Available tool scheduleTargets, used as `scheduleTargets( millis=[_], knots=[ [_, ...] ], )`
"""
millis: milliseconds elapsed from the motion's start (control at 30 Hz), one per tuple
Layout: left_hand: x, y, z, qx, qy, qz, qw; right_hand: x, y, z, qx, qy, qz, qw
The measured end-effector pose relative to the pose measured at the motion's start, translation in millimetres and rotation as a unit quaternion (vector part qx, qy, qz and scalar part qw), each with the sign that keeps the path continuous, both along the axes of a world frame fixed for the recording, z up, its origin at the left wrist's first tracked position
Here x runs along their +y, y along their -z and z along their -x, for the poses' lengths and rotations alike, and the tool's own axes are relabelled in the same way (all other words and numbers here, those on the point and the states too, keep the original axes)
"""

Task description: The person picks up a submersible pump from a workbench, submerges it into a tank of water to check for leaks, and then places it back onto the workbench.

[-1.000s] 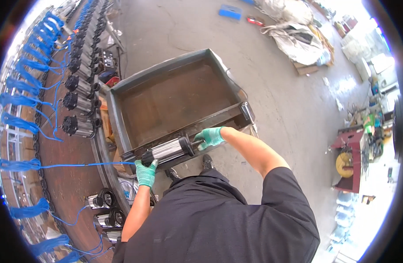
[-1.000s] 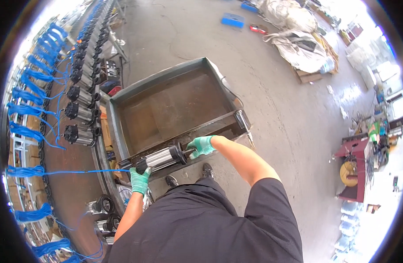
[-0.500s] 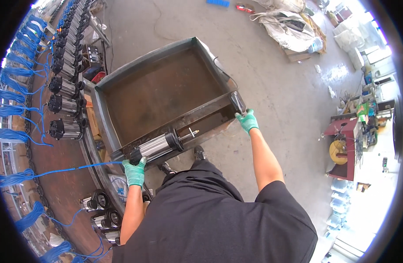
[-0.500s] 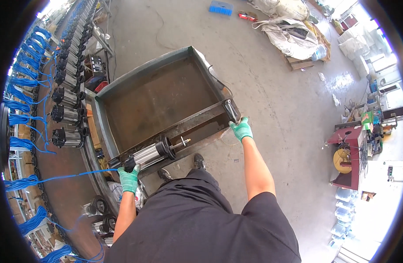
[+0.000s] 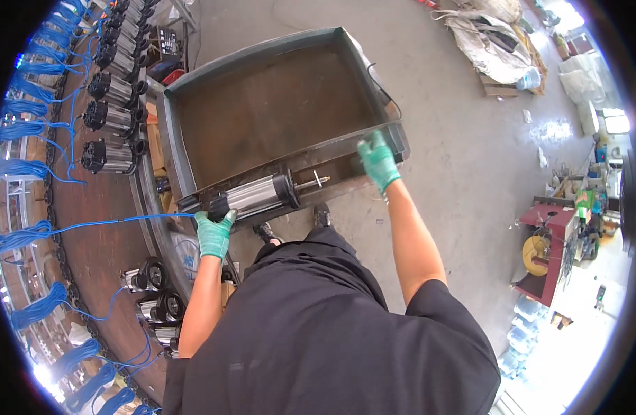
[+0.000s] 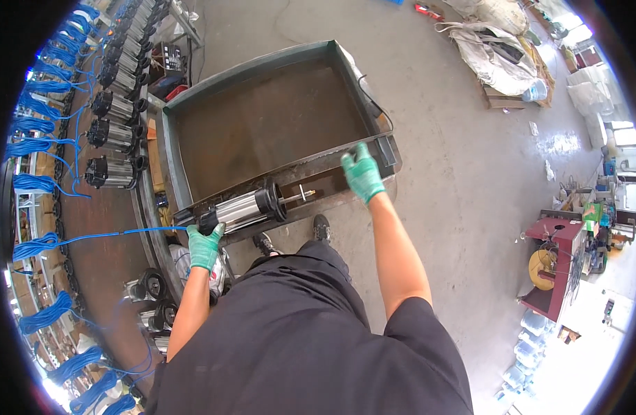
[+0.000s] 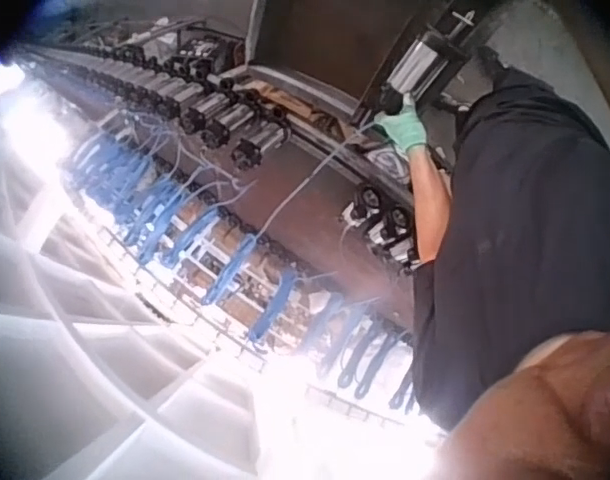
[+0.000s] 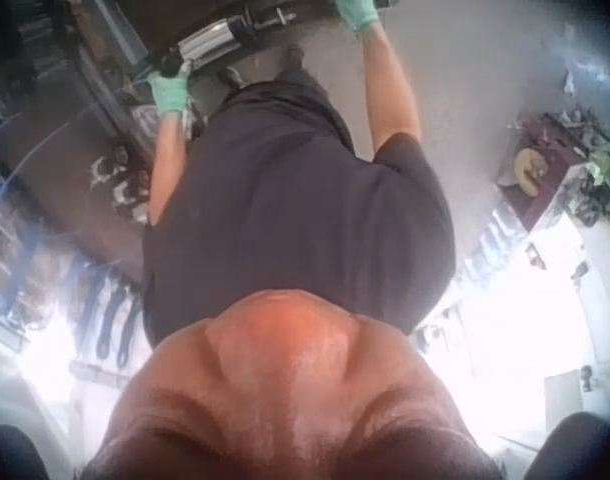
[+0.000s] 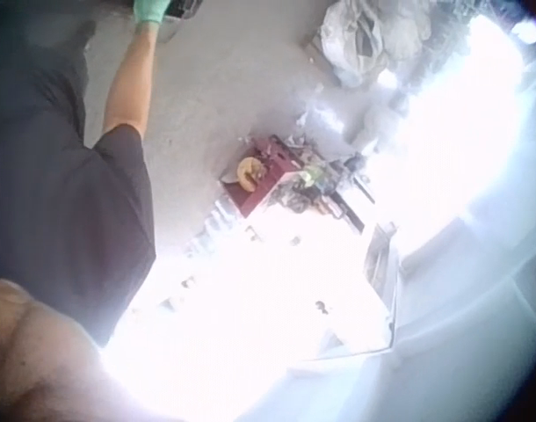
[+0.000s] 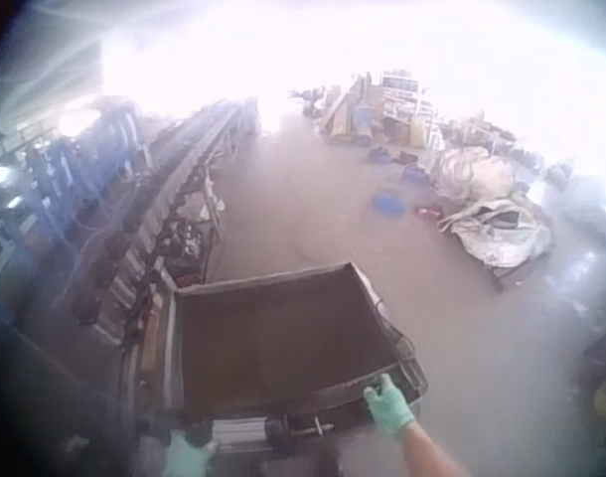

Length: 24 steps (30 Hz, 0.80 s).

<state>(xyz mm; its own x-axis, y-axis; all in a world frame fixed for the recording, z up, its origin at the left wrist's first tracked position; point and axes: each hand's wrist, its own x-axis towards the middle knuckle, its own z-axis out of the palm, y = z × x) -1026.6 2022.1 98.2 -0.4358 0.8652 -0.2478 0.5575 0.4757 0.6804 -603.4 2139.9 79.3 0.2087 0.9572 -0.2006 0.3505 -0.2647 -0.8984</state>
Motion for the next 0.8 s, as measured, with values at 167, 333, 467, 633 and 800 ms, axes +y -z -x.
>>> scheduleTargets(
  millis=[167, 333, 467, 633, 800],
  knots=[
    [1, -11, -4, -0.021, 0.005, 0.002, 1.000, -38, -10, 45, 0.262, -0.068, 0.181, 0.946],
    [4, -16, -5, -0.003, 0.017, 0.016, 1.000, -38, -8, 58, 0.328, -0.042, 0.206, 0.921],
    [4, -16, -3, 0.027, 0.025, 0.017, 0.999, -34, -14, 61, 0.312, -0.051, 0.217, 0.924],
    [7, -22, -3, 0.040, 0.035, 0.045, 0.998, -34, -3, 67, 0.314, -0.025, 0.204, 0.927],
    [6, -21, 0, 0.060, 0.031, 0.057, 0.996, -34, 3, 70, 0.318, -0.020, 0.205, 0.925]
  ],
)
